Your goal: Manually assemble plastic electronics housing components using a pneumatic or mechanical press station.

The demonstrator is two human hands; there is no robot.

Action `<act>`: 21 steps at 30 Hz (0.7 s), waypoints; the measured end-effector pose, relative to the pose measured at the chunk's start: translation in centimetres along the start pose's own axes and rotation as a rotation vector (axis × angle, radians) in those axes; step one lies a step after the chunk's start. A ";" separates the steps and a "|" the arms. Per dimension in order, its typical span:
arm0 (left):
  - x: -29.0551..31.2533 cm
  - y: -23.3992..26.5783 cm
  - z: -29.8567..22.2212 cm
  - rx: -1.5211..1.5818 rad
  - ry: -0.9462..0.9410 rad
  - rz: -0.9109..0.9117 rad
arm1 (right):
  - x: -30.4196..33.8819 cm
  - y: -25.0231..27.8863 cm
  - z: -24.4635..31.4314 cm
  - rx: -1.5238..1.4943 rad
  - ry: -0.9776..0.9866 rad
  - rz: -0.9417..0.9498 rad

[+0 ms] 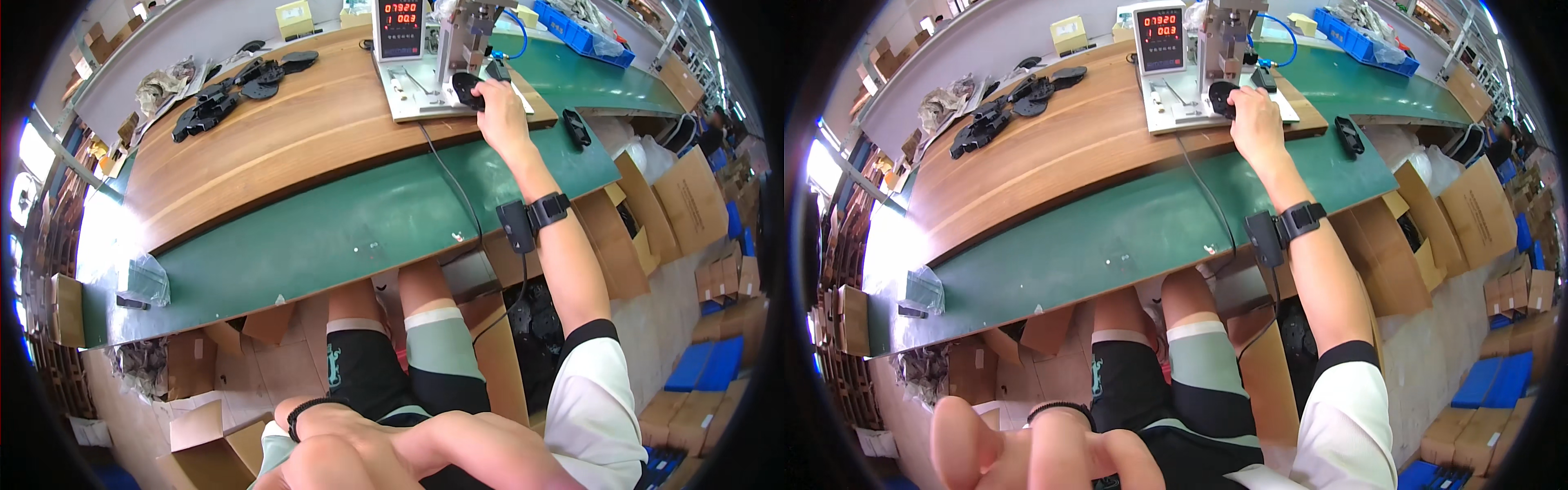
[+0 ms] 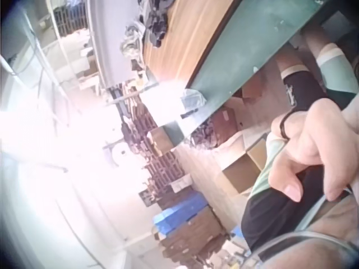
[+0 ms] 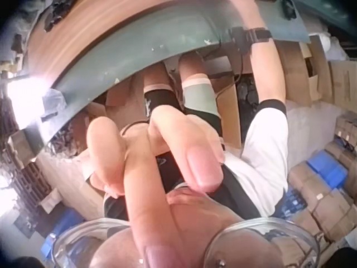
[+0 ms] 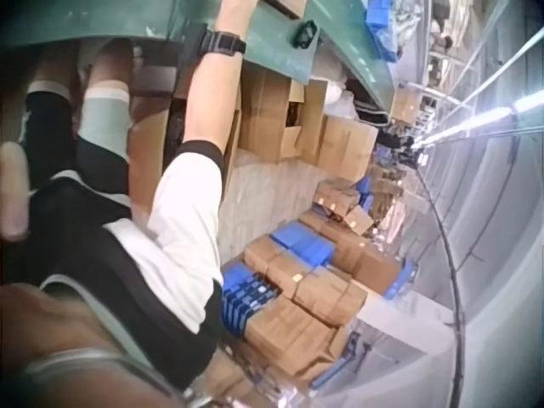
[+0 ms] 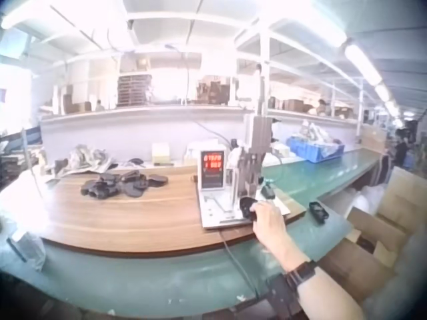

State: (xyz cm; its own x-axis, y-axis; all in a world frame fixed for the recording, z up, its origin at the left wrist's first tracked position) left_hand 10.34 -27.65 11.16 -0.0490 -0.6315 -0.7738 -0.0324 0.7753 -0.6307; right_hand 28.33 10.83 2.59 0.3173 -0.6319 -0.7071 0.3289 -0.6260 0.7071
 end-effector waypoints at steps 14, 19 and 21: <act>-6.2 7.9 -5.7 -1.052 0.072 -0.039 | 0.2 0.5 0.2 -0.068 0.021 -0.021; -8.5 24.8 -17.4 -2.095 0.077 -0.294 | 0.1 0.4 0.3 -0.102 0.010 -0.012; -9.9 31.4 -24.5 -2.437 0.066 -0.464 | -0.1 1.1 0.5 -0.090 -0.002 -0.013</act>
State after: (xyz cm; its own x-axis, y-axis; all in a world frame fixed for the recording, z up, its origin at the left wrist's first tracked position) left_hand -14.68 3.10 0.47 0.2711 -0.7183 -0.6407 -0.5875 -0.6508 0.4809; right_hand 28.24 9.99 3.42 0.3106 -0.6251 -0.7161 0.4112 -0.5908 0.6941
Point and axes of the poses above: each hand's wrist, its own x-axis away from the middle knuckle, its own y-axis out of the back of the hand, z = x × y, the point moved 4 cm from there along -x, towards the middle knuckle, and after that the axes turned 6 degrees about x, right-handed, at the moved point
